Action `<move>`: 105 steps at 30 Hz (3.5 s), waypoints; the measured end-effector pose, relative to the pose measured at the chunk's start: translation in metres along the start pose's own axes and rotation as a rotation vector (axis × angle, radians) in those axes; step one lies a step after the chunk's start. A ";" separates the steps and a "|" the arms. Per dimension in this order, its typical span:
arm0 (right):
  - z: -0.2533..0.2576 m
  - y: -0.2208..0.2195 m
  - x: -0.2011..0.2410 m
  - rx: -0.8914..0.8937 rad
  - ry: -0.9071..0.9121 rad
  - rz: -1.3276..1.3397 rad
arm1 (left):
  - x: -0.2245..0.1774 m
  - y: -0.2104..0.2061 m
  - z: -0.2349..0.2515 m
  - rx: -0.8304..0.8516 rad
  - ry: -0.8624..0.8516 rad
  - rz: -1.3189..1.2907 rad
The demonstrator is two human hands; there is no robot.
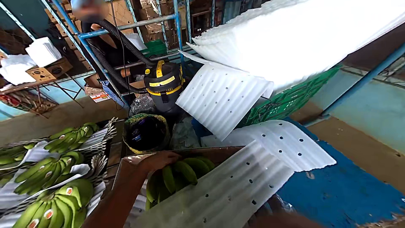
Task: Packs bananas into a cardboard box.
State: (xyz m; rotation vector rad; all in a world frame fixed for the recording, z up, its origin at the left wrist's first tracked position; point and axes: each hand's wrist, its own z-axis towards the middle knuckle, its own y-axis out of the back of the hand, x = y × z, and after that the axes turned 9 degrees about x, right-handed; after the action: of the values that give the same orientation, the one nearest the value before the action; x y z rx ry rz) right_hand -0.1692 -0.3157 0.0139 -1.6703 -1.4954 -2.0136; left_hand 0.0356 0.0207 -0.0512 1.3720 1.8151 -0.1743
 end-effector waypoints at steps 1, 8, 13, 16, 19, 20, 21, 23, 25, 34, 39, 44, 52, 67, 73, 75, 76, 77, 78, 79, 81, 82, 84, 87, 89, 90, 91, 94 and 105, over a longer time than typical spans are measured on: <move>0.012 0.007 -0.002 -0.159 0.047 -0.091 | -0.008 -0.008 -0.014 -0.126 -0.010 0.060; 0.103 0.020 -0.073 0.093 -0.433 -0.280 | -0.002 -0.117 -0.137 -0.828 -0.104 0.187; 0.104 0.004 -0.079 0.138 -0.456 -0.283 | 0.014 -0.153 -0.136 -0.651 -0.034 0.024; 0.099 0.004 -0.086 0.094 -0.324 -0.156 | 0.036 -0.141 -0.143 -0.603 -0.014 -0.186; 0.108 0.016 -0.077 0.177 -0.407 0.019 | 0.065 -0.116 -0.147 -0.557 0.066 -0.314; 0.113 0.019 -0.074 0.199 -0.435 0.042 | 0.072 -0.108 -0.146 -0.498 0.085 -0.386; 0.118 0.021 -0.072 0.222 -0.454 0.056 | 0.077 -0.102 -0.144 -0.439 0.084 -0.448; 0.125 0.022 -0.073 0.290 -0.482 0.061 | 0.082 -0.094 -0.140 -0.345 0.059 -0.490; 0.126 0.020 -0.079 0.353 -0.484 0.073 | 0.081 -0.092 -0.139 -0.275 0.061 -0.414; 0.120 0.024 -0.111 0.279 -0.405 0.127 | 0.050 -0.099 -0.130 -0.204 0.108 -0.076; 0.126 0.016 -0.121 0.187 -0.405 0.139 | 0.062 -0.065 -0.116 -0.253 0.052 -0.077; 0.142 0.012 -0.122 0.121 -0.426 0.094 | 0.079 -0.026 -0.081 -0.306 0.148 0.183; 0.140 -0.004 -0.104 0.193 -0.492 0.242 | 0.115 -0.040 -0.050 -0.427 0.205 0.215; 0.140 -0.004 -0.129 0.091 -0.709 0.033 | 0.120 -0.022 -0.028 -0.362 0.119 0.168; 0.109 -0.024 -0.143 0.193 -0.677 0.308 | 0.126 -0.006 -0.023 -0.234 0.104 0.209; 0.113 -0.029 -0.148 0.122 -0.709 0.323 | 0.126 0.001 -0.021 -0.184 0.143 0.212; 0.116 -0.030 -0.153 0.075 -0.720 0.297 | 0.125 0.003 -0.020 -0.166 0.163 0.223; 0.120 -0.029 -0.157 0.029 -0.728 0.263 | 0.124 0.006 -0.019 -0.154 0.174 0.234; 0.123 -0.027 -0.161 0.002 -0.736 0.227 | 0.122 0.007 -0.018 -0.151 0.181 0.243; 0.125 -0.024 -0.163 -0.004 -0.740 0.193 | 0.120 0.007 -0.017 -0.156 0.178 0.247; 0.125 -0.021 -0.169 -0.020 -0.674 0.165 | 0.120 0.003 -0.016 -0.194 0.127 0.213; 0.124 -0.020 -0.172 -0.026 -0.615 0.167 | 0.123 -0.001 -0.016 -0.229 0.076 0.175; 0.125 -0.016 -0.175 -0.002 -0.534 0.193 | 0.132 -0.012 -0.016 -0.315 -0.010 0.075; 0.128 -0.017 -0.167 0.023 -0.517 0.178 | 0.145 -0.025 -0.014 -0.426 -0.092 -0.018; 0.126 -0.024 -0.164 -0.025 -0.487 0.160 | 0.148 -0.026 -0.015 -0.439 -0.077 -0.046; 0.125 -0.028 -0.165 -0.059 -0.481 0.175 | 0.148 -0.027 -0.014 -0.434 -0.062 -0.071; 0.124 -0.031 -0.167 -0.090 -0.496 0.202 | 0.149 -0.028 -0.014 -0.421 -0.042 -0.096; 0.136 -0.028 -0.168 -0.184 -0.578 0.203 | 0.142 -0.027 -0.013 -0.414 0.020 -0.183; 0.144 -0.049 -0.193 -0.333 -0.620 0.387 | 0.090 -0.052 -0.019 -0.545 0.068 -0.488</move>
State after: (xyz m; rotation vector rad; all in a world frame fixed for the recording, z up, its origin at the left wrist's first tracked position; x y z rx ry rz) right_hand -0.0298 -0.2754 -0.1846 -2.6501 -0.8556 -1.6768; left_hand -0.0231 0.0764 -0.1184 0.5547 2.0309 0.1129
